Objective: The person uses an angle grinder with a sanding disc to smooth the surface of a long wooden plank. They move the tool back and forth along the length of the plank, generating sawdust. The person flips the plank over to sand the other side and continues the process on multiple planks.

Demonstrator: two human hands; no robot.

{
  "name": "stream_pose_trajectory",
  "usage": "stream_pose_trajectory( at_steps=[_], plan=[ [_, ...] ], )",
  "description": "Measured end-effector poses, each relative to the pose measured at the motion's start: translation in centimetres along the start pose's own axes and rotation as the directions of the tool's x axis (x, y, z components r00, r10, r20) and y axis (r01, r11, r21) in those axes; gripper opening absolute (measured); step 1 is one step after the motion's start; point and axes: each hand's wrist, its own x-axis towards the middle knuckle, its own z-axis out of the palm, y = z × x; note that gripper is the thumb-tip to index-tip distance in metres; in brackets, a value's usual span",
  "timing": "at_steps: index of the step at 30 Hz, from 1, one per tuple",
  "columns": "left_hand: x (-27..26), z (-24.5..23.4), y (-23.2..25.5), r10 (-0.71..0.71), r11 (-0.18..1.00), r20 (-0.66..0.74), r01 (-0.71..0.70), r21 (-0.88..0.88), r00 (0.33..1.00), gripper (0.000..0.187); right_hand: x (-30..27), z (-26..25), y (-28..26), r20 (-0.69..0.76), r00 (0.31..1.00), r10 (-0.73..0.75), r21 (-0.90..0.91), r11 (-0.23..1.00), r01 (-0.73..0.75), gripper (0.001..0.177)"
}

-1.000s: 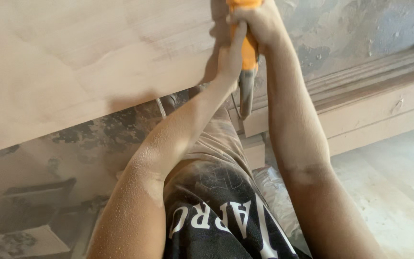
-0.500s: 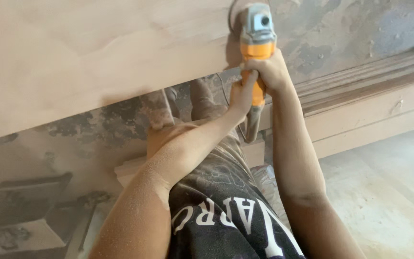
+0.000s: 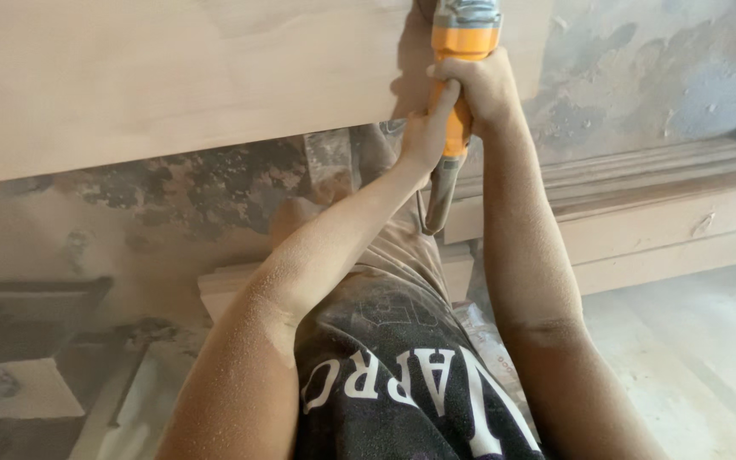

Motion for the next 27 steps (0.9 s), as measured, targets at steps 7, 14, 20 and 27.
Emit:
stream_pose_trajectory(
  at_steps=[7, 14, 20, 27],
  plan=[
    [-1.6, -4.5, 1.5, 0.005, 0.997, 0.015, -0.004, -0.083, 1.0, 0.06, 0.4, 5.4, 0.9, -0.021, 0.998, 0.067, -0.159, 0.985, -0.069, 0.026],
    [-1.7, -8.6, 1.0, 0.004, 0.995, -0.087, -0.013, -0.103, 0.996, 0.062, 0.4, 9.5, 1.6, 0.034, 0.999, 0.018, -0.292, 0.956, -0.007, 0.026],
    [-2.0, -12.4, -0.6, -0.015, 0.989, -0.222, -0.019, -0.15, 0.975, 0.069, 0.2, 13.3, 1.5, 0.095, 0.995, 0.039, -0.471, 0.882, 0.01, 0.034],
    [-1.3, -8.6, -3.8, 0.049, 0.945, -0.288, -0.137, -0.296, 0.957, 0.068, 0.2, 10.1, 0.4, 0.043, 0.98, 0.196, -0.66, 0.742, -0.12, 0.038]
  ],
)
